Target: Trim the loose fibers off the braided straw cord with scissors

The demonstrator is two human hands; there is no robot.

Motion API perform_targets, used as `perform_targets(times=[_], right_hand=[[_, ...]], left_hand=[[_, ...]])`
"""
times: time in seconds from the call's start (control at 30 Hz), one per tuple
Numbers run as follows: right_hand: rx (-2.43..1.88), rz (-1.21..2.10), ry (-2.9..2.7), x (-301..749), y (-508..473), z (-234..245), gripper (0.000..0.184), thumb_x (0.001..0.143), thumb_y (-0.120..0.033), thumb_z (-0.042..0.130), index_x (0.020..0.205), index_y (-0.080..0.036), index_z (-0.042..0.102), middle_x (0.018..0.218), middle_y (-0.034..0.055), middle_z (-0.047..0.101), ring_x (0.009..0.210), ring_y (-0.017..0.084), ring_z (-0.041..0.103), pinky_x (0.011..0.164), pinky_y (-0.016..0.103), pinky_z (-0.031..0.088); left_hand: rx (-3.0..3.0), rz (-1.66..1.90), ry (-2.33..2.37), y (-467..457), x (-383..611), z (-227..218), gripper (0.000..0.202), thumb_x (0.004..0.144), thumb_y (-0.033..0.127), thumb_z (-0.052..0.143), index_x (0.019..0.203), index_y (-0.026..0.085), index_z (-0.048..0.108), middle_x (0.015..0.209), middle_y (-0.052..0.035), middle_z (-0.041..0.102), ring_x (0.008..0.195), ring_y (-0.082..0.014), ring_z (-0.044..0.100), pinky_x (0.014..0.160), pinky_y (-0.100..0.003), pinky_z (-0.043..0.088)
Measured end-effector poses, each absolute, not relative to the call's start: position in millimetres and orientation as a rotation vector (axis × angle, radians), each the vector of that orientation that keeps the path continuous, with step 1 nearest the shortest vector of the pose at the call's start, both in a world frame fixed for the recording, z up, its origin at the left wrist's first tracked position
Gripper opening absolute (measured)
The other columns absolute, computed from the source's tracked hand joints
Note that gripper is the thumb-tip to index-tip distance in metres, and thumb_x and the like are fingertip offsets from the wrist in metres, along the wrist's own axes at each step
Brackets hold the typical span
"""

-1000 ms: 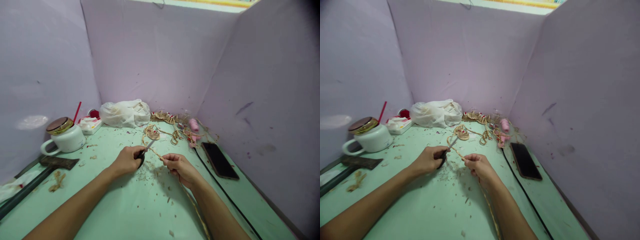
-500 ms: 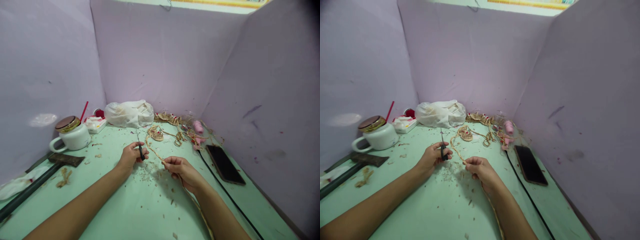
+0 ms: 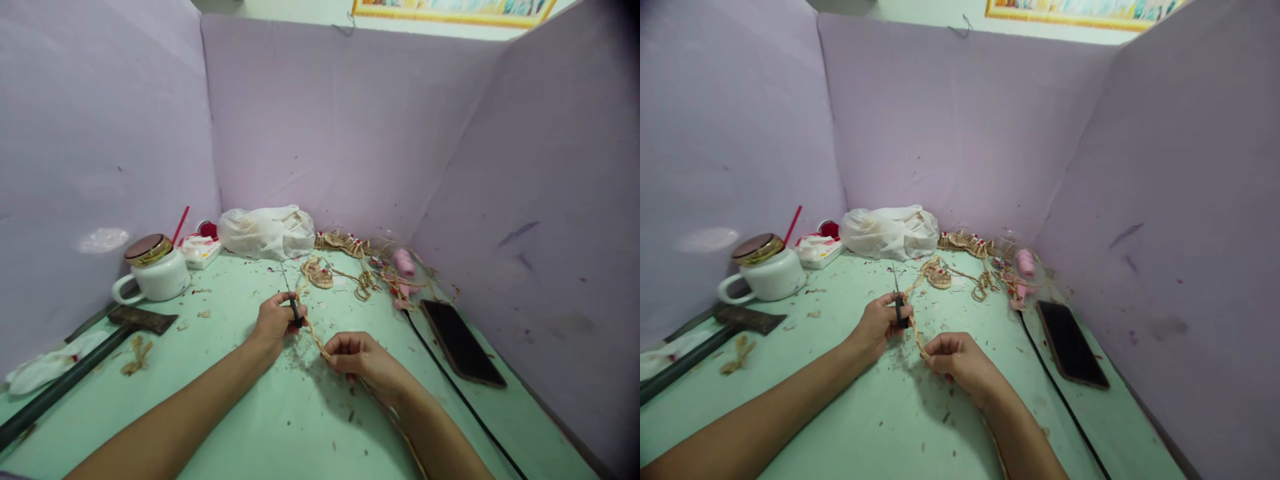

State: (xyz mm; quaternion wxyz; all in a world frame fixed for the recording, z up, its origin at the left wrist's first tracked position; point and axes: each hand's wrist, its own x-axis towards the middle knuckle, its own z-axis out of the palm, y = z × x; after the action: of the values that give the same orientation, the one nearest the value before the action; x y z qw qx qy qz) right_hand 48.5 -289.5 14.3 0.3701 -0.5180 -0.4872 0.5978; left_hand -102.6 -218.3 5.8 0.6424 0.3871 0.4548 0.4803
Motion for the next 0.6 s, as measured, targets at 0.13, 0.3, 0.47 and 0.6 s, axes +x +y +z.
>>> perform_targets(times=[0.13, 0.3, 0.47, 0.6], right_hand=[[-1.371, 1.488, -1.233, 50, -289, 14, 0.008, 0.052, -0.018, 0.061, 0.059, -0.014, 0.059, 0.046, -0.0048, 0.048, 0.041, 0.006, 0.038, 0.042, 0.02, 0.027], [-1.363, 1.509, -1.227, 51, -287, 11, 0.006, 0.052, -0.018, 0.06, 0.057, -0.015, 0.058, 0.046, -0.0049, 0.048, 0.041, 0.006, 0.038, 0.042, 0.021, 0.03], [-1.348, 1.466, -1.091, 52, -287, 17, 0.011, 0.052, -0.019, 0.062, 0.062, -0.016, 0.058, 0.049, -0.0047, 0.049, 0.044, 0.007, 0.04, 0.043, 0.021, 0.031], [-1.328, 1.476, -1.075, 52, -288, 21, 0.013, 0.052, -0.021, 0.064, 0.063, -0.015, 0.058, 0.049, -0.005, 0.049, 0.043, 0.007, 0.039, 0.043, 0.021, 0.03]], left_hand=[[0.896, 1.101, 1.072, -214, -102, 8, 0.037, 0.056, 0.012, 0.063, 0.09, 0.017, 0.047, 0.055, 0.0023, 0.056, 0.044, -0.0103, 0.054, 0.036, -0.016, 0.033], [0.972, 1.087, 1.157, -205, -110, 10, 0.036, 0.059, 0.015, 0.06, 0.093, 0.018, 0.047, 0.062, -0.0001, 0.058, 0.048, -0.0122, 0.056, 0.04, -0.019, 0.036], [1.163, 1.109, 1.356, -185, -145, 16, 0.033, 0.05, 0.002, 0.059, 0.078, 0.019, 0.055, 0.051, 0.0016, 0.051, 0.046, -0.0142, 0.051, 0.04, -0.019, 0.028], [1.286, 1.155, 1.464, -176, -175, 21, 0.025, 0.049, -0.003, 0.058, 0.053, 0.019, 0.048, 0.044, 0.0014, 0.041, 0.056, -0.0172, 0.053, 0.043, -0.019, 0.026]])
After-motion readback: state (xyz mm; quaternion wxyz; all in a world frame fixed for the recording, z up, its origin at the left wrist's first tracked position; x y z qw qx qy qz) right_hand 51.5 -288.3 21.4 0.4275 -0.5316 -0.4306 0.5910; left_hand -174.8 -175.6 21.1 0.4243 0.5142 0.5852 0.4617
